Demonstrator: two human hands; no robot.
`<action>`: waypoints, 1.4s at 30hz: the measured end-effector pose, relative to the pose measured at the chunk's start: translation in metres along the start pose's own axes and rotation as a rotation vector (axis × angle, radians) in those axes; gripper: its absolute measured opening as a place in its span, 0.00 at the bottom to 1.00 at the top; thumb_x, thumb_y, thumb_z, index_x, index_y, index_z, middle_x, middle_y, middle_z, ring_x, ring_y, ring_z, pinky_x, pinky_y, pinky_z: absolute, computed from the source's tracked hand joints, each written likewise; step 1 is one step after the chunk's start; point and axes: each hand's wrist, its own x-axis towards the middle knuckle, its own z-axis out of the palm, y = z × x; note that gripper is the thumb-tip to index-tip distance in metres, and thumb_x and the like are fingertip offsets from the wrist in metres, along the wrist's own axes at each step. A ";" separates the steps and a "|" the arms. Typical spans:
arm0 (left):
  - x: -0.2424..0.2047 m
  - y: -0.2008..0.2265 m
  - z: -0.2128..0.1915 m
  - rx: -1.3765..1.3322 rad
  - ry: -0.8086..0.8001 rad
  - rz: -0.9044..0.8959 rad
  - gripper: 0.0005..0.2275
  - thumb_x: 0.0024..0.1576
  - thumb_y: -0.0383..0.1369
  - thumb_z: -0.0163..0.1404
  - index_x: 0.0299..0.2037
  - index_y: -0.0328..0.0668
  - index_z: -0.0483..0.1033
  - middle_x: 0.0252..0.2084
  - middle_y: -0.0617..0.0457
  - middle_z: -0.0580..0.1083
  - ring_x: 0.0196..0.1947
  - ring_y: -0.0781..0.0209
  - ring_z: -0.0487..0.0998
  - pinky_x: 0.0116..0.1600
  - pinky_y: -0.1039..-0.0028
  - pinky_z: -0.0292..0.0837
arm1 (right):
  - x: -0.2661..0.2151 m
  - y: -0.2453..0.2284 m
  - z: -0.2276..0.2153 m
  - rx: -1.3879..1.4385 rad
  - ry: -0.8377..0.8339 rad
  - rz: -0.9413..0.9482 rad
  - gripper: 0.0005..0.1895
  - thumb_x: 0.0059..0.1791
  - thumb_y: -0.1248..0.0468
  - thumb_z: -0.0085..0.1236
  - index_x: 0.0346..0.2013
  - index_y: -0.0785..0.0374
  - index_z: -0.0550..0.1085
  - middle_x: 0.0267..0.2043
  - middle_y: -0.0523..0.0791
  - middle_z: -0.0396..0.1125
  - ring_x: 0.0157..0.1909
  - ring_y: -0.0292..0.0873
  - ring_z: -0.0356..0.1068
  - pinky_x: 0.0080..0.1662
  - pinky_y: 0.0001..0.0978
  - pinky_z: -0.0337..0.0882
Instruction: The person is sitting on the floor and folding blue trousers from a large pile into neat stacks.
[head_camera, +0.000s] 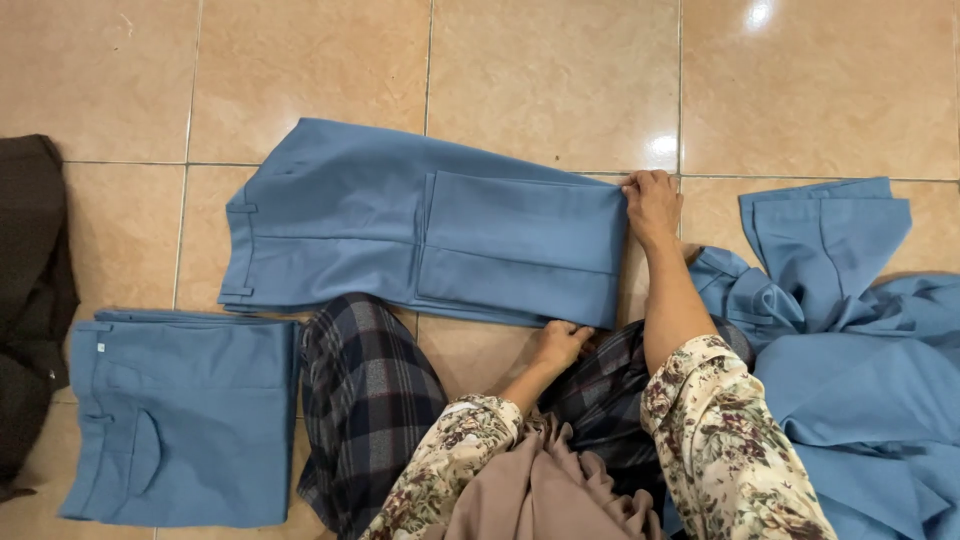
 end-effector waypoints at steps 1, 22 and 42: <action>-0.002 0.001 -0.003 -0.002 0.000 0.002 0.22 0.60 0.43 0.55 0.52 0.27 0.77 0.33 0.42 0.80 0.28 0.57 0.83 0.28 0.73 0.79 | -0.002 -0.004 -0.004 -0.002 0.001 -0.002 0.08 0.54 0.57 0.62 0.46 0.53 0.77 0.50 0.47 0.66 0.56 0.54 0.65 0.54 0.57 0.68; 0.030 0.013 -0.205 0.701 0.777 0.377 0.23 0.54 0.26 0.56 0.61 0.47 0.66 0.59 0.44 0.64 0.59 0.43 0.70 0.55 0.58 0.77 | -0.047 -0.016 -0.005 0.390 -0.139 0.545 0.50 0.39 0.71 0.65 0.74 0.44 0.57 0.49 0.61 0.71 0.54 0.64 0.72 0.46 0.60 0.76; 0.059 0.006 -0.216 0.805 1.083 0.529 0.24 0.60 0.39 0.51 0.66 0.43 0.65 0.63 0.46 0.66 0.64 0.48 0.67 0.62 0.58 0.66 | -0.049 -0.054 0.025 -0.168 -0.309 0.136 0.35 0.60 0.39 0.30 0.79 0.48 0.45 0.83 0.48 0.34 0.81 0.56 0.30 0.68 0.77 0.40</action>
